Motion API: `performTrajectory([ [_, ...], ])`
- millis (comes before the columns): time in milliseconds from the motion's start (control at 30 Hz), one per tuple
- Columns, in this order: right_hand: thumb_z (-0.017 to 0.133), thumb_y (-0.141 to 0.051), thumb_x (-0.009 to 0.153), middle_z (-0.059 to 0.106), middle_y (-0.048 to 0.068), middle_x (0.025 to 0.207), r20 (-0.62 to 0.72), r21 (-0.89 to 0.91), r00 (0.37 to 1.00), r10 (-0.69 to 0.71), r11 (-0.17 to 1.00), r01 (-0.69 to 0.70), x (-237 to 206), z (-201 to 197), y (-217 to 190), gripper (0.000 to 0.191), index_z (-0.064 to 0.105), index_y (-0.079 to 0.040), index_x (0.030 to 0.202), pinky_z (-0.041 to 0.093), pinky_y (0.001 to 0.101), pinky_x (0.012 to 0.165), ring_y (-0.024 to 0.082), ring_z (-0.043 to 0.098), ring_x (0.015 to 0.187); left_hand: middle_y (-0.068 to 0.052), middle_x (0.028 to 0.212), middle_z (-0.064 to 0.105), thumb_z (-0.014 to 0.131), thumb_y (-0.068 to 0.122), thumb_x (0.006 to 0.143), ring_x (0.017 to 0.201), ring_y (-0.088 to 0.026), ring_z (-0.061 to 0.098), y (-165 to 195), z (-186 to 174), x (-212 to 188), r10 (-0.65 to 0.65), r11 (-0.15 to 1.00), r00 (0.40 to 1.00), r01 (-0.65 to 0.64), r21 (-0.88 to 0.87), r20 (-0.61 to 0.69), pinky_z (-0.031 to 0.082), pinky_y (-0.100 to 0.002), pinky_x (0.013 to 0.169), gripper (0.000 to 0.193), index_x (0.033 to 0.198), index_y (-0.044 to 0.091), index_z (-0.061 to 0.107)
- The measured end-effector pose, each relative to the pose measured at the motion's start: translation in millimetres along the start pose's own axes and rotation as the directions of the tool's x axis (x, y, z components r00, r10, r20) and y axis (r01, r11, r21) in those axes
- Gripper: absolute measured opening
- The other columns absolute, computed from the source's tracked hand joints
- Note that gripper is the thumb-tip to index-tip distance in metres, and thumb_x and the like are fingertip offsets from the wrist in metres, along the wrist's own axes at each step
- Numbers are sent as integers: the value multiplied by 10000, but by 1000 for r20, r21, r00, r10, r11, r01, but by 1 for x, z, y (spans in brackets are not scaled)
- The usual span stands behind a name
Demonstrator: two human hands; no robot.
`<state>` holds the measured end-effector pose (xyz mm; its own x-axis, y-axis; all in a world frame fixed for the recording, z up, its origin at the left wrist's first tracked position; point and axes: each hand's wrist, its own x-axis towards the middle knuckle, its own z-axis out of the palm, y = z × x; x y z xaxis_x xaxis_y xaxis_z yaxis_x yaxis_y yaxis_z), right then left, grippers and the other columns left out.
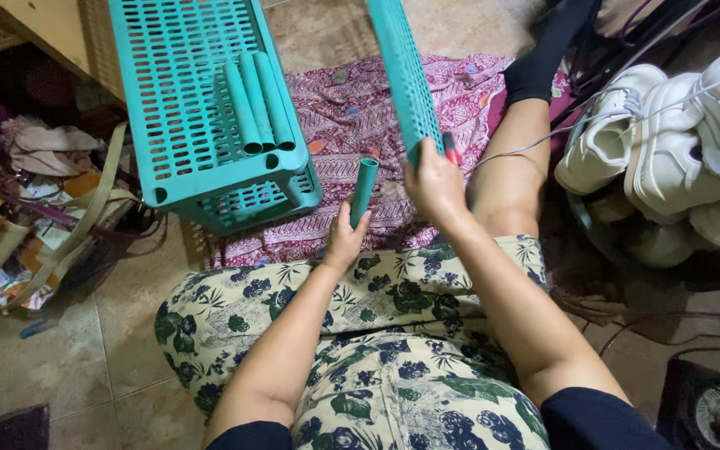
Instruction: The person sits on the floor and pulls the plastic leg tubes off a teal perforated storage shelf, brushes the tubes and shelf openings with a round brush, and fits the tubes back onto the shelf corners, lifting the shelf to reattach parts.
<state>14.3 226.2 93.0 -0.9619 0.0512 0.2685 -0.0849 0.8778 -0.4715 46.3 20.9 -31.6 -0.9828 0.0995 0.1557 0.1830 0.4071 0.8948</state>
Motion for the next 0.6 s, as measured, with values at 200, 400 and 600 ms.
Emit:
performTrajectory([
  [200,680,-187,878,683,262,775,95,-36,992,-80,996,83,-2,48,-34,349,482,45,1048,538,579,647,483,680,723,-69,1179,697,603,267,1021,935,-196,690,-10,7,2,-143,894,987,158,-418,67,578,-342,842,474,1419,57,456],
  [400,644,-173,861,707,280,876,350,-50,933,-80,993,104,1,90,-36,365,515,43,1126,543,575,743,481,691,843,-89,1260,671,589,287,1055,1164,-179,632,-29,6,6,-231,723,972,198,-661,38,507,-331,983,442,1416,45,504],
  [600,623,-151,918,703,275,937,341,161,936,-87,986,33,-21,110,-26,423,607,-86,1336,516,555,880,461,672,931,-116,1280,640,600,314,1033,1137,-239,595,-36,-1,8,-356,788,934,309,-533,14,485,-369,987,466,1414,55,533],
])
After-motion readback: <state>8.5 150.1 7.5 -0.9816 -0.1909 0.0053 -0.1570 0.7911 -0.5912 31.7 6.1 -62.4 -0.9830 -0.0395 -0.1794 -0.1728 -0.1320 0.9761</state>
